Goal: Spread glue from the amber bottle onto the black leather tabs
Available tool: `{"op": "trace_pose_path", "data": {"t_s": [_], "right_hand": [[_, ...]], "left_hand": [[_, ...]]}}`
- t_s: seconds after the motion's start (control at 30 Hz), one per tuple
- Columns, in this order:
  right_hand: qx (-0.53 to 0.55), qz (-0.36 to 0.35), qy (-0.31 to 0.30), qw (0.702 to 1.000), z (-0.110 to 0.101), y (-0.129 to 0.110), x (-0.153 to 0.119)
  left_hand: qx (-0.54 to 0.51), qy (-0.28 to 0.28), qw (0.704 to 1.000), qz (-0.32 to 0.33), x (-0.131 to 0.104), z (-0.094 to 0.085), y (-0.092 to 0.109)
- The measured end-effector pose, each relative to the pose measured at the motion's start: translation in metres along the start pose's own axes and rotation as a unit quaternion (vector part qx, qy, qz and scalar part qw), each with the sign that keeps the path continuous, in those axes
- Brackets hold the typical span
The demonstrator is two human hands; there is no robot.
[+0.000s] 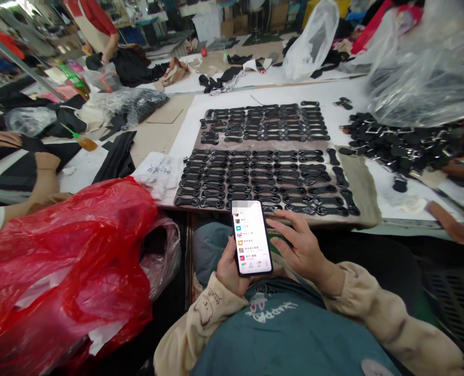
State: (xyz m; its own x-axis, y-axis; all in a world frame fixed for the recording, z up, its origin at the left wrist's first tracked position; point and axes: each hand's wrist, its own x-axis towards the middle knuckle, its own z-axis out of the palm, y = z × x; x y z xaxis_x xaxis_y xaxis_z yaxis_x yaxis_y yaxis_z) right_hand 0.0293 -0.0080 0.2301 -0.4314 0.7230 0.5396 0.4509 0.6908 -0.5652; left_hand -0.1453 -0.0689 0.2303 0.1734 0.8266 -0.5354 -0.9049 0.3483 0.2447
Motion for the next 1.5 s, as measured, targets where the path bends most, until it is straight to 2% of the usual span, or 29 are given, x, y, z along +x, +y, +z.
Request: {"op": "trace_pose_path", "data": {"t_s": [0.23,0.47,0.67,0.9,1.13,1.5], "right_hand": [[0.034,-0.061,-0.014,0.997,-0.0041,-0.0031,-0.0011],[0.057,-0.081,-0.019,0.995,-0.0068,-0.0029,-0.0027],[0.063,-0.091,-0.038,0.993,-0.0089,-0.0037,-0.0036],[0.064,-0.097,-0.059,0.991,-0.0083,-0.0039,-0.0035],[0.038,-0.096,-0.061,0.993,-0.0062,-0.0025,-0.0046],[-0.048,-0.048,-0.030,0.997,-0.0027,-0.0002,-0.0037]], "left_hand": [[0.003,-0.015,1.000,0.006,0.0026,-0.0034,-0.0010],[0.006,-0.060,0.998,-0.016,0.0029,-0.0050,0.0001],[0.030,0.003,1.000,-0.003,0.0013,0.0026,0.0008],[0.052,-0.003,0.998,-0.030,0.0004,-0.0006,0.0018],[0.035,-0.043,0.998,-0.021,0.0016,-0.0052,-0.0005],[0.036,0.031,0.999,0.012,0.0012,0.0013,-0.0033]]}}
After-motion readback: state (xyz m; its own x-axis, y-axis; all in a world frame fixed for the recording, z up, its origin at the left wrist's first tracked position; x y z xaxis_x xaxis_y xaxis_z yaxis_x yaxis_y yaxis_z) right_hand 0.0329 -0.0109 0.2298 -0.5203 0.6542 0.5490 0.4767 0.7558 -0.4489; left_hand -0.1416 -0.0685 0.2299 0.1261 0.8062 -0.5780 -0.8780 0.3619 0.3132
